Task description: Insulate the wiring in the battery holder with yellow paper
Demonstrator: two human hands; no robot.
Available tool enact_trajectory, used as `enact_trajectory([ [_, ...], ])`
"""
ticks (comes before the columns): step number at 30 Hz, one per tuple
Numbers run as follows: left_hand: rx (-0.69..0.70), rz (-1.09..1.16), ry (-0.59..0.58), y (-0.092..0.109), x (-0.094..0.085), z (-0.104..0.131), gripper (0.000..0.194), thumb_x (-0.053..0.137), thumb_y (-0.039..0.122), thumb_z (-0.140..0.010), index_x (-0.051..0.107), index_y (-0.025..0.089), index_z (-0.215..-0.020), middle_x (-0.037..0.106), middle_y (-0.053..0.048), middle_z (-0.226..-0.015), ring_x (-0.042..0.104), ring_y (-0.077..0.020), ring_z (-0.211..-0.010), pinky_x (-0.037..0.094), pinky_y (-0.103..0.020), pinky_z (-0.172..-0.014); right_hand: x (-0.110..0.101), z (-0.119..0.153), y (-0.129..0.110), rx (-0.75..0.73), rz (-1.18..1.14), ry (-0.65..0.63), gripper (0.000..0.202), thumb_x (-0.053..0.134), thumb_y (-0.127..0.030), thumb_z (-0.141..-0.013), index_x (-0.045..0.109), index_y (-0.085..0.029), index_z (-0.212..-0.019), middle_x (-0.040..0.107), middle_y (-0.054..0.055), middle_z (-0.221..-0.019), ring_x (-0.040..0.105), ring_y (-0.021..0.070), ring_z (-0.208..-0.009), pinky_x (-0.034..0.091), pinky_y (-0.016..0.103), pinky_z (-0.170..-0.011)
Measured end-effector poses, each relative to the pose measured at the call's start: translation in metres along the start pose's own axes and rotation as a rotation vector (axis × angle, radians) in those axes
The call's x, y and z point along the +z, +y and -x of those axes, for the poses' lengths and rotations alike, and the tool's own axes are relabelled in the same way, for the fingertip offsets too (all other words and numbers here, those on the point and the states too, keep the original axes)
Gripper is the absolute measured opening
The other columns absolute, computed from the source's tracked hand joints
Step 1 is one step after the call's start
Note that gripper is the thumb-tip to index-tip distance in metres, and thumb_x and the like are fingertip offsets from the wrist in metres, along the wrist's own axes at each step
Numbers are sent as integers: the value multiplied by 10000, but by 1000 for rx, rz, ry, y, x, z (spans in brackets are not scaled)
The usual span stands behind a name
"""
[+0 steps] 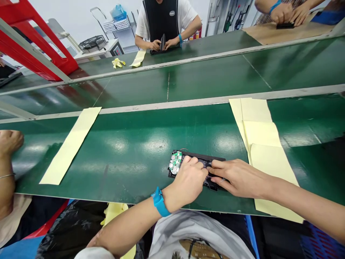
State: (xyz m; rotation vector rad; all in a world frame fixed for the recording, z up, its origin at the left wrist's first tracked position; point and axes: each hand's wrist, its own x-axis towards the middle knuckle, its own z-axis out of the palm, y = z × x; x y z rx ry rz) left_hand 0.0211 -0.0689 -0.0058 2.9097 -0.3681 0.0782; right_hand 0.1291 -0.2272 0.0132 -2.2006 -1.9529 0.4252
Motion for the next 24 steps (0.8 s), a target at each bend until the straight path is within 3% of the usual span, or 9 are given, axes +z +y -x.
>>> enact_trajectory([
  [7,-8,65,-38,-5,3,-1,207,515,156,-870,569,174,-671,530,-14,-673,419,-172,-748,268,-344,-670,7,2,0,-35,145,27,223,401,-154,-883,601,-185,-976,561,6,-814,572,117,-647,357,259,-517],
  [13,-42,202,9,-12,3,9,135,496,213,-907,619,199,-851,608,21,-763,448,-140,-771,295,-321,-723,19,4,2,-105,280,101,237,364,-134,-888,582,-163,-977,548,13,-797,522,113,-601,296,277,-505],
  [16,39,208,31,-18,2,12,199,436,197,-933,630,206,-888,616,20,-794,452,-133,-776,300,-311,-737,21,4,4,-120,314,103,215,375,-148,-888,577,-158,-961,540,13,-792,503,120,-600,253,292,-488],
  [24,324,-72,8,-24,-6,11,266,342,154,-953,601,123,-901,551,-25,-782,432,-152,-752,297,-318,-703,24,4,6,-155,399,98,188,411,-154,-879,569,-145,-981,506,16,-767,456,118,-581,185,320,-465],
])
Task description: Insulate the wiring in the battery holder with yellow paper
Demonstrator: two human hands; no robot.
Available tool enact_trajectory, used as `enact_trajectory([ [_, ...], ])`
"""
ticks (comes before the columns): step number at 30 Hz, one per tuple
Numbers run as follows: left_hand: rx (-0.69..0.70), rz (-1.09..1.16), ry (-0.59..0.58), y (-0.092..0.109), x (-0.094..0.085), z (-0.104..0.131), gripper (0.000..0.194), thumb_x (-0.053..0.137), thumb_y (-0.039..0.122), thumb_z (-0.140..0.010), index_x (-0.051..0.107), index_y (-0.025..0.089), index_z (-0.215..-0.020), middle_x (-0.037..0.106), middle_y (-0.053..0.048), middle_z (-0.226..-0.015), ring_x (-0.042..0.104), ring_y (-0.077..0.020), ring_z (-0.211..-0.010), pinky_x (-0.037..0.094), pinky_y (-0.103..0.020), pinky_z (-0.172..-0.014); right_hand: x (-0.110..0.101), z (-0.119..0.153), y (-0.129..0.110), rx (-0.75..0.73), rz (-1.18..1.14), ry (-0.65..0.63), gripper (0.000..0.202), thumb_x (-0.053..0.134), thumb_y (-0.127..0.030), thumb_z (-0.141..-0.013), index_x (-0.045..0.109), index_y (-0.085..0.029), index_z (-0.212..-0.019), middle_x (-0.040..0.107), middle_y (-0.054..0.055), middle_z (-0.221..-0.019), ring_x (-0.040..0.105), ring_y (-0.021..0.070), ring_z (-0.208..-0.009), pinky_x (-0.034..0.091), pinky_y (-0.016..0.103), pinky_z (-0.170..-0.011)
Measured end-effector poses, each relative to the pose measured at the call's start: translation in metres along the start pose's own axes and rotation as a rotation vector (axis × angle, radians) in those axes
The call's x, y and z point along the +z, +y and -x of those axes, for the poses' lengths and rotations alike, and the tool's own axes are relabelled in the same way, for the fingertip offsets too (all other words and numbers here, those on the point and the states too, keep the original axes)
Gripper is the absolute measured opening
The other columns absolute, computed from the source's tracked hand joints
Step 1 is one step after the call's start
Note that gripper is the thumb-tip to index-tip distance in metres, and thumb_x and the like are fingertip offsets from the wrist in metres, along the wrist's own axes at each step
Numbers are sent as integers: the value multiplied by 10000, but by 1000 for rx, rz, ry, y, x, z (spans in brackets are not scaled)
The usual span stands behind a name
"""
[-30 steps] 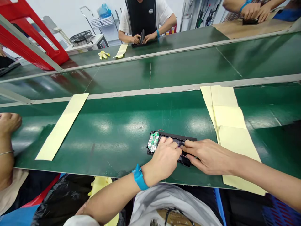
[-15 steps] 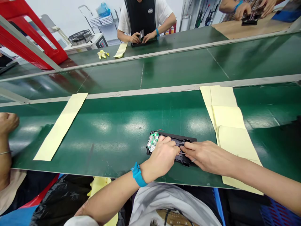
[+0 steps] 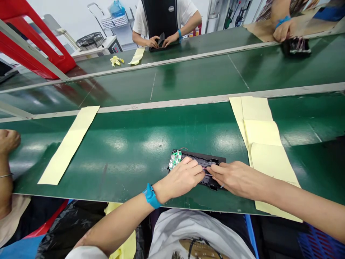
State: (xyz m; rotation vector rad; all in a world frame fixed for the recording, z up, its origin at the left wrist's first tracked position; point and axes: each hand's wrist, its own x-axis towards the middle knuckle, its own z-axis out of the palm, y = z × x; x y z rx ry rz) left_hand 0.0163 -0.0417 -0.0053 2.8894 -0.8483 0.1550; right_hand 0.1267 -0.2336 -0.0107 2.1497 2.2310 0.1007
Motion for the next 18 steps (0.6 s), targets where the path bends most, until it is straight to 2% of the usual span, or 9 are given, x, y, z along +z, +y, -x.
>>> enact_trajectory([
  [2,19,-27,-17,1,-4,0,254,344,140,-947,596,116,-937,552,-31,-796,441,-159,-766,296,-323,-700,1,1,0,-4,2,-2,188,417,-152,-874,566,-142,-988,502,17,-769,449,118,-582,185,320,-462],
  [5,-19,-6,-103,3,-13,3,233,404,157,-907,561,120,-1076,573,-54,-882,467,-180,-825,311,-347,-728,2,1,0,-16,10,-13,201,447,-158,-862,563,-141,-1025,505,19,-795,452,118,-595,194,319,-468],
  [7,-70,45,-143,6,-18,7,306,453,220,-872,526,123,-1152,582,-81,-1008,482,-200,-908,325,-377,-788,2,1,1,-21,15,-24,208,466,-160,-856,563,-142,-1038,506,17,-809,458,120,-605,198,319,-473],
  [9,-115,75,-133,9,-21,10,374,457,326,-877,509,128,-1190,544,-112,-1181,454,-234,-1069,315,-411,-874,2,1,1,-29,14,-33,196,476,-165,-855,568,-146,-1028,505,14,-815,460,122,-613,198,318,-477],
  [12,-139,68,-108,11,-19,13,411,413,419,-909,513,146,-1199,450,-116,-1347,332,-258,-1255,273,-442,-961,2,1,2,-33,8,-45,174,478,-168,-858,572,-153,-1004,503,10,-817,460,123,-616,192,315,-477],
  [18,-96,38,-99,8,-9,14,420,371,388,-939,478,125,-1248,481,-60,-1348,328,-220,-1276,261,-433,-1003,0,1,1,-28,6,-39,174,457,-165,-872,560,-150,-1010,504,10,-807,457,121,-612,184,313,-473],
])
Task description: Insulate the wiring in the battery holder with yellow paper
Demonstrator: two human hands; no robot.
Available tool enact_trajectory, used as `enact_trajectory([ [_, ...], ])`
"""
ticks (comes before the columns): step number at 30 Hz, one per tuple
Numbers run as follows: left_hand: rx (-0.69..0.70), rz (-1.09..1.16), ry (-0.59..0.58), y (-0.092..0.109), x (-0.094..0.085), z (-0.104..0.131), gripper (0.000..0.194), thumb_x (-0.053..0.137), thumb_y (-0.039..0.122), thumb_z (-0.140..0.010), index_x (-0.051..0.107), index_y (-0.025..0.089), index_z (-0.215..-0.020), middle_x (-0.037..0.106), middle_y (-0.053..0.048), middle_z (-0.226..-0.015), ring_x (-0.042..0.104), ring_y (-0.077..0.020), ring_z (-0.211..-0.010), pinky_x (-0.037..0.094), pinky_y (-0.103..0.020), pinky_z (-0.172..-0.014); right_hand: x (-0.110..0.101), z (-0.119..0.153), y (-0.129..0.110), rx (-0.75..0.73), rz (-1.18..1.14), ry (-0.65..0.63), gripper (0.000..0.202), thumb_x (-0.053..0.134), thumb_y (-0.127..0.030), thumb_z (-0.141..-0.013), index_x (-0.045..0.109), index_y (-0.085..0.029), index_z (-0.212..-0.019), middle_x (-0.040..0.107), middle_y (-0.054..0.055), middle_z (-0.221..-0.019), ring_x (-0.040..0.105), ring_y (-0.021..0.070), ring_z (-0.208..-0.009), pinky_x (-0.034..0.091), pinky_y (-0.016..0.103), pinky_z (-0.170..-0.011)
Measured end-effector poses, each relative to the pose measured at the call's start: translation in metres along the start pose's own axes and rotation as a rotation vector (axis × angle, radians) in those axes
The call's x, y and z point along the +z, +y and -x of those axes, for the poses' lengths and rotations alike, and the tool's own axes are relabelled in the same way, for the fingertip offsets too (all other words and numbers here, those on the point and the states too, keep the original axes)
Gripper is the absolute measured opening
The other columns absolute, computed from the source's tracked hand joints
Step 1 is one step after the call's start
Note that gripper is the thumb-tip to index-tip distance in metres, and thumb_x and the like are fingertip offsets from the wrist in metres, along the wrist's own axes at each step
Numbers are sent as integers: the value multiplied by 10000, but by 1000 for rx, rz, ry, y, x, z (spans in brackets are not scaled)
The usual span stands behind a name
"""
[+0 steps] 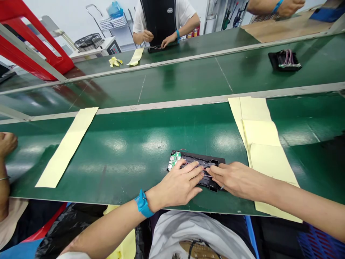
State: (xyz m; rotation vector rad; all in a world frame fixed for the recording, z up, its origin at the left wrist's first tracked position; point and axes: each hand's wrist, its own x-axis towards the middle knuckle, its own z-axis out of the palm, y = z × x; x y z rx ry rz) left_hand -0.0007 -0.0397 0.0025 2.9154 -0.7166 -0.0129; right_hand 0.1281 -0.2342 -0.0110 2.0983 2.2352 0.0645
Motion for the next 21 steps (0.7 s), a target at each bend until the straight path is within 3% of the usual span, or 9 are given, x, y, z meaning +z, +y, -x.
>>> enact_trajectory([
  [5,73,-102,54,4,12,2,439,340,357,-953,488,59,-1240,501,-95,-1327,370,-233,-1255,274,-412,-1020,-2,-1,0,5,2,27,169,426,-176,-888,560,-142,-985,505,9,-777,466,123,-600,197,316,-462],
  [13,-33,-156,177,18,38,8,412,369,284,-938,463,61,-1272,466,-98,-1358,381,-223,-1277,240,-359,-1102,5,4,-4,46,-18,87,244,337,-174,-920,555,-148,-1028,543,20,-822,498,121,-615,282,291,-481],
  [21,-14,-139,156,16,42,9,425,394,178,-895,425,41,-1296,434,-119,-1379,353,-236,-1303,229,-352,-1130,6,4,-7,92,-31,83,261,374,-203,-916,558,-149,-1093,571,30,-868,542,123,-668,347,268,-498],
])
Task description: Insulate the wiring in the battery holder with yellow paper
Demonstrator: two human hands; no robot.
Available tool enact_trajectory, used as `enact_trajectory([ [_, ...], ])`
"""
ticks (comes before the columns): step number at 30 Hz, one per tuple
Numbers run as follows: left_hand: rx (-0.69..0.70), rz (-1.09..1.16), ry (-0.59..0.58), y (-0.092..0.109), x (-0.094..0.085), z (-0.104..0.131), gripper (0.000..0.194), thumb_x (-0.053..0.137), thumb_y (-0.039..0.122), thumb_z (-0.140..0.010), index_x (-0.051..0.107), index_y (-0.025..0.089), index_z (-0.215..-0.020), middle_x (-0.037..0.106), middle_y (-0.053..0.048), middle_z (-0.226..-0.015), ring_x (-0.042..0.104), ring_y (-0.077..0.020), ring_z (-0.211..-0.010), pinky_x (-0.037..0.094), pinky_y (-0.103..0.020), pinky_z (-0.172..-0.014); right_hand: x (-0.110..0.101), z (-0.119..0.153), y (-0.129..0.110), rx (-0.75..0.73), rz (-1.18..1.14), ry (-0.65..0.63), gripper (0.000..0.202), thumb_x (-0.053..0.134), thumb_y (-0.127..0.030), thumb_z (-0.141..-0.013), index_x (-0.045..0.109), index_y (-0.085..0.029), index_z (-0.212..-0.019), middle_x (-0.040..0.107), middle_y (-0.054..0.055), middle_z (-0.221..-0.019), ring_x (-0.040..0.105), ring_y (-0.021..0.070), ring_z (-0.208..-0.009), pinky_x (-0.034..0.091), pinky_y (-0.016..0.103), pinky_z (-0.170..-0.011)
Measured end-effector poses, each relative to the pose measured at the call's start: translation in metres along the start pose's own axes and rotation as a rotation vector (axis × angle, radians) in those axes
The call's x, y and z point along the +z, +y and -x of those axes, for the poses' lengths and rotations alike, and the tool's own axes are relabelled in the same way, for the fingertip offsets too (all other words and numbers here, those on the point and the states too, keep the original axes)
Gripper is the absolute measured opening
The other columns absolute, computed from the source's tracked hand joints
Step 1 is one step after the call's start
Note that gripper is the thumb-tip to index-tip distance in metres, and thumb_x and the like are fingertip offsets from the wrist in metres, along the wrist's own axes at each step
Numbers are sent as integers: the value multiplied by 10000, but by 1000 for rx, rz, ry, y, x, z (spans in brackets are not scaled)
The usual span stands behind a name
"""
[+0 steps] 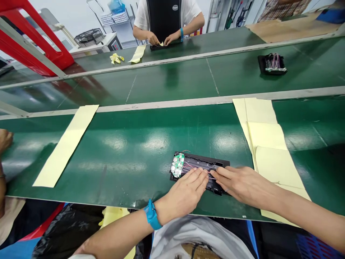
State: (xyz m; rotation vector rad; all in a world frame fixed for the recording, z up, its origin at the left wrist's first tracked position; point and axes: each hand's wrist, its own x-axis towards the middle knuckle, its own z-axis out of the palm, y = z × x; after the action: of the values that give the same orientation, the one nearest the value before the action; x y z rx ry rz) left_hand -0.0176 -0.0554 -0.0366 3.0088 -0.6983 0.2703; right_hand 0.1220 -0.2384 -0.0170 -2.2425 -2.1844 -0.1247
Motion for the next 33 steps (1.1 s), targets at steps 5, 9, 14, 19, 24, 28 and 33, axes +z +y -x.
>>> enact_trajectory([
  [5,2,22,13,-2,0,-1,413,397,198,-902,437,50,-1285,455,-112,-1363,372,-231,-1289,242,-347,-1124,-3,3,-5,141,-92,53,297,349,-250,-942,549,-179,-1149,594,37,-920,594,114,-701,432,239,-529],
  [9,12,32,4,-4,-2,-2,415,389,183,-893,437,52,-1284,454,-114,-1363,377,-237,-1285,258,-345,-1110,-5,15,-9,312,-248,131,326,400,-320,-936,502,-226,-1231,566,57,-1113,620,93,-734,496,212,-571],
  [14,39,37,-29,-5,-4,-3,444,377,163,-874,414,44,-1300,442,-131,-1369,381,-249,-1280,259,-356,-1099,-6,26,-23,457,-400,379,228,503,-170,-887,578,-193,-1101,578,50,-987,605,88,-813,505,179,-658],
  [19,47,50,-25,-7,-3,-3,443,373,173,-879,414,46,-1302,447,-133,-1363,386,-253,-1274,252,-357,-1094,0,22,-42,472,-325,376,220,529,-141,-869,596,-192,-1072,616,31,-963,618,83,-760,504,179,-635],
  [24,34,65,-25,-6,-2,-2,428,380,199,-894,419,66,-1300,449,-129,-1361,389,-250,-1272,249,-358,-1094,3,17,-44,402,-157,337,216,452,-115,-893,593,-157,-1051,642,32,-931,612,90,-714,486,201,-590],
  [28,18,59,-13,-5,-4,-4,416,388,214,-898,432,84,-1291,459,-134,-1350,397,-251,-1268,254,-353,-1087,-5,15,-42,305,-24,234,295,362,-38,-855,586,-121,-1029,639,52,-881,599,128,-705,464,244,-552],
  [33,18,48,-19,-3,-6,-6,431,391,220,-893,422,83,-1300,463,-159,-1338,408,-265,-1261,264,-359,-1075,-15,10,-40,229,66,69,357,391,14,-736,586,-98,-1014,607,57,-828,549,157,-632,434,285,-495],
])
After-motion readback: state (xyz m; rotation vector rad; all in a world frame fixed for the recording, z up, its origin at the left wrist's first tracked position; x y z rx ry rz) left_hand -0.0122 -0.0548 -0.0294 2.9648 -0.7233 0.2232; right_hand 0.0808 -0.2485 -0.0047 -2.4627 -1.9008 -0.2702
